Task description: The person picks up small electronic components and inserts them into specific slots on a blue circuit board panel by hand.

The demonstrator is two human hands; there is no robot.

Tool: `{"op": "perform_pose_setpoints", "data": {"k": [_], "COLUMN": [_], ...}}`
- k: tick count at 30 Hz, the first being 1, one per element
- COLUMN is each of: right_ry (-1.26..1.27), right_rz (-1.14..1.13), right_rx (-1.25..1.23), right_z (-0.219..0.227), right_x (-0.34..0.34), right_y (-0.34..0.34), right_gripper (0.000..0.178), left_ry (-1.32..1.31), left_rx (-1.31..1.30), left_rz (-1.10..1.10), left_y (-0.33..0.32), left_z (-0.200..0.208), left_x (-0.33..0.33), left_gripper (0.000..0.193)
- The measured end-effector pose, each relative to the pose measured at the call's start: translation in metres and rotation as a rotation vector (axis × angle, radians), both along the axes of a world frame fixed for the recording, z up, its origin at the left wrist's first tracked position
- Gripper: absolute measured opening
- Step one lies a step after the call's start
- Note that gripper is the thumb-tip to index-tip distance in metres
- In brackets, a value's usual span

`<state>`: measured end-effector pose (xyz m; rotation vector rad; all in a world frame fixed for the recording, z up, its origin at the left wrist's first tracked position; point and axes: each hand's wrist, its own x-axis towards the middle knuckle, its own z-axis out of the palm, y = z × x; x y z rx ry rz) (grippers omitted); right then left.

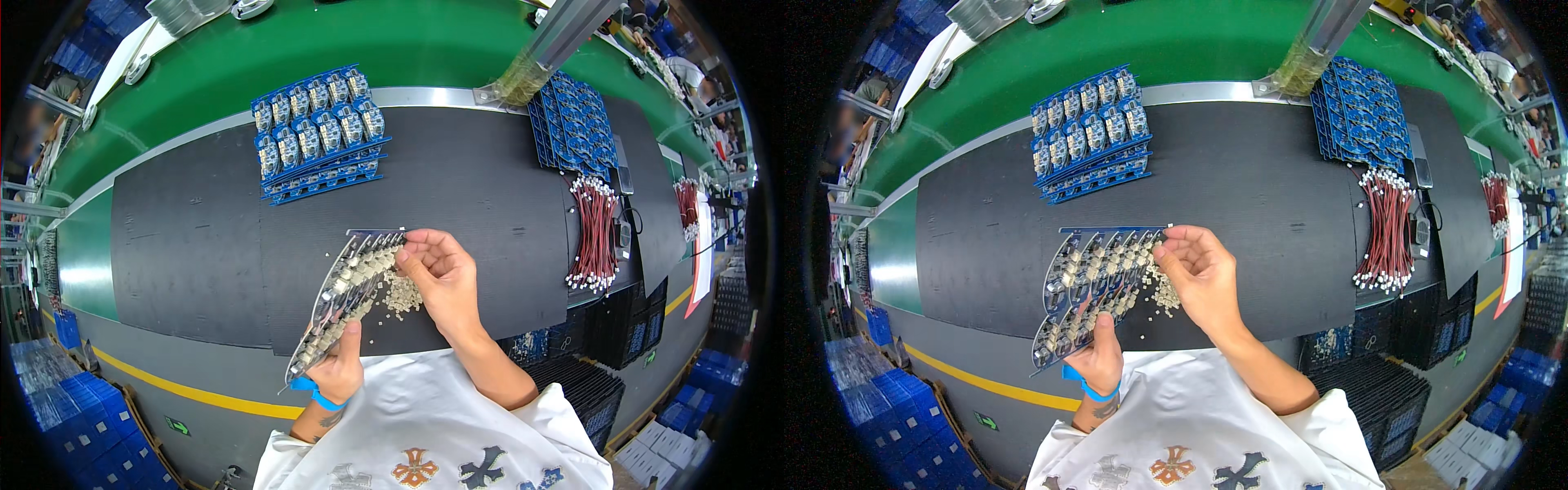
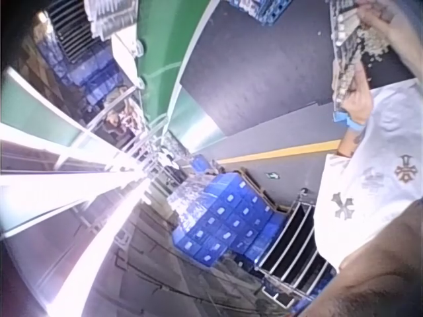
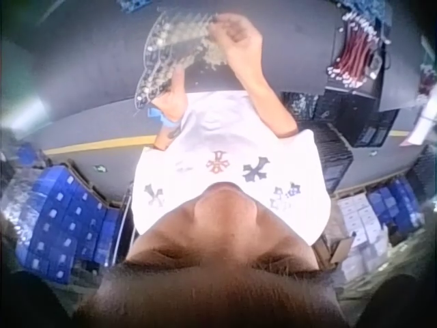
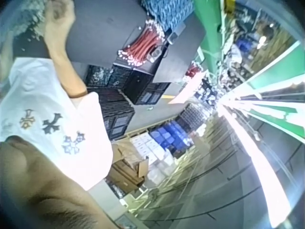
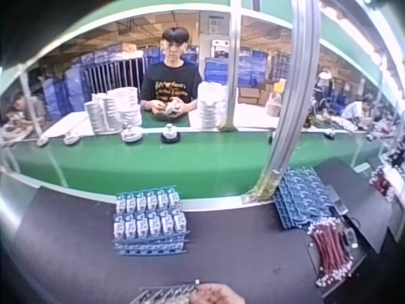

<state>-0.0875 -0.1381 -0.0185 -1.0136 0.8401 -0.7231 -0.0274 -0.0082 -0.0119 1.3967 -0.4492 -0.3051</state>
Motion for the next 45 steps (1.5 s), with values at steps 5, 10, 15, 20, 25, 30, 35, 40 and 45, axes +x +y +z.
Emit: {"op": "perform_pose_setpoints", "data": {"k": [5,10,15,20,25,30,35,40,45], "right_ry": [-0.042,-0.001,-0.029,0.008,-0.048,-0.114,-0.104,-0.096,-0.102], "right_rz": [0.037,0.050,0.006,0.031,0.038,0.047,0.103,0.057,0.106], "right_rx": [0.022,0.005,-0.043,-0.068,-0.071,-0.010,0.012,0.017,0.062], "right_z": [-0.003,-0.004,-0.006,-0.005,0.002,0.006,0.003,0.004,0.005], "right_x": [-0.002,-0.002,0.000,-0.003,0.002,0.005,0.001,0.004,0.003], "right_y": [0.001,0.000,-0.003,-0.001,0.004,0.002,0.000,0.000,-0.002], "right_gripper": [0.022,0.024,0.026,0.027,0.028,0.029,0.029,0.029,0.028], "left_ry": [-0.107,-0.258,-0.127,-0.245,-0.216,-0.296,-0.260,-0.244,-0.277], "left_rx": [0.028,0.039,0.064,0.085,0.138,0.058,0.142,0.130,0.096], "left_rz": [-0.030,-0.031,-0.015,-0.069,-0.077,-0.127,-0.148,-0.166,-0.224], "left_y": [0.004,0.005,0.002,0.003,0.004,0.004,0.008,0.009,0.002], "left_z": [-0.005,-0.011,-0.001,-0.004,-0.006,-0.009,-0.009,-0.010,0.000], "left_x": [0.003,0.004,0.002,0.007,0.005,0.006,0.007,0.008,0.009], "left_gripper": [0.027,0.027,0.018,0.019,0.017,0.020,0.021,0.020,0.024]}}
